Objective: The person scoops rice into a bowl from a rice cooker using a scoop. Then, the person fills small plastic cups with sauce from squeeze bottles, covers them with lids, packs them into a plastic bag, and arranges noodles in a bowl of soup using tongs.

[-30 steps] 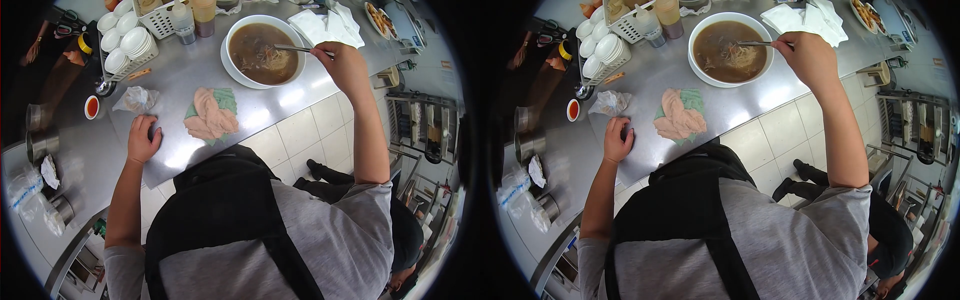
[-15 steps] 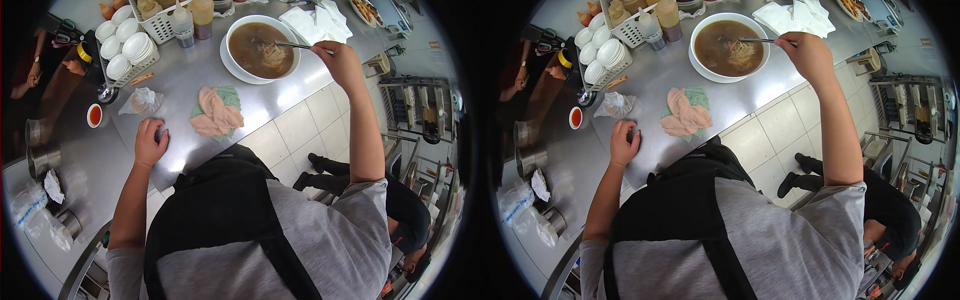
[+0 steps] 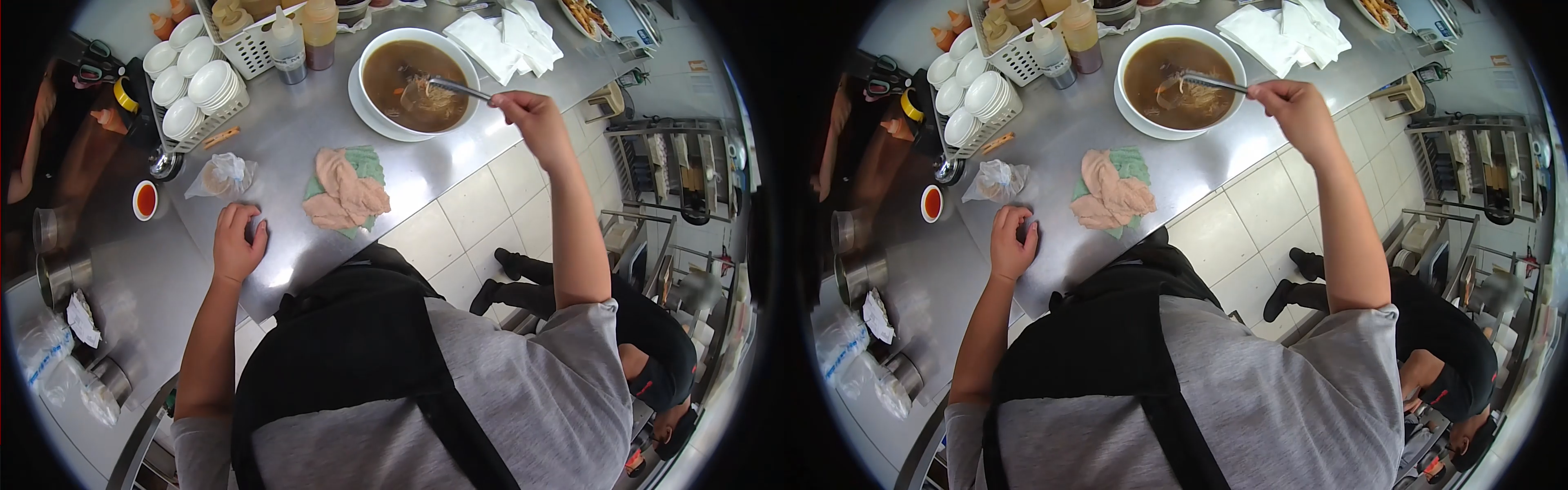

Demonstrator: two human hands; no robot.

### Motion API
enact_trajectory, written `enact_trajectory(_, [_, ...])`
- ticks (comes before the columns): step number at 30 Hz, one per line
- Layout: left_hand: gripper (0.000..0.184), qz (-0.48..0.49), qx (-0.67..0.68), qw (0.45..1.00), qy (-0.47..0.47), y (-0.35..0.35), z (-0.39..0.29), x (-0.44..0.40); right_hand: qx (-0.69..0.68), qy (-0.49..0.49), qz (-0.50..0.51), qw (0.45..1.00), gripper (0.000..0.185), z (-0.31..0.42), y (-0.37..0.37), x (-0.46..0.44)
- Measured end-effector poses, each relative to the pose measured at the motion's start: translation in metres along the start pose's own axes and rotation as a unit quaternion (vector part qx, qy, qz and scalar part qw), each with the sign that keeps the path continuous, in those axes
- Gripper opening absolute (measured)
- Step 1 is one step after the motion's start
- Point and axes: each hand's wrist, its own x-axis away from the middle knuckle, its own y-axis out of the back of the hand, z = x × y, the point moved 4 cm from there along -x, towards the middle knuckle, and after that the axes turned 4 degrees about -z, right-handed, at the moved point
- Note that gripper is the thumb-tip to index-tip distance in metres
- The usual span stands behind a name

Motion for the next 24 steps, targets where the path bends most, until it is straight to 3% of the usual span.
enact_trajectory(6, [0.019,-0.006,0.017,1.000,-0.016,-0.001,0.000,0.001,-0.075,-0.079,-0.066,0.992,0.025,0.012,0.018,0.021])
enact_trajectory(8, [0.018,-0.006,0.023,0.999,-0.037,0.001,0.000,0.003,-0.052,-0.093,-0.046,0.993,0.025,-0.006,0.004,0.024])
enact_trajectory(9, [0.018,-0.001,0.029,0.999,-0.037,0.001,0.001,0.003,-0.127,-0.149,-0.060,0.979,0.027,-0.008,0.005,0.031])
enact_trajectory(14, [0.016,0.016,0.041,0.996,-0.077,-0.003,0.004,0.004,-0.092,-0.202,-0.098,0.970,0.028,-0.008,-0.011,0.050])
enact_trajectory(16, [0.016,0.032,0.040,0.995,-0.081,-0.003,0.005,0.006,-0.247,-0.231,-0.136,0.931,0.027,-0.017,-0.022,0.052])
enact_trajectory(22, [0.018,0.030,0.022,0.992,-0.122,-0.001,0.003,0.009,-0.021,-0.144,-0.250,0.957,0.036,-0.014,-0.037,0.031])
enact_trajectory(24, [0.019,0.036,0.020,0.991,-0.131,0.000,0.003,0.008,0.199,-0.172,-0.274,0.925,0.036,0.019,-0.046,0.038])
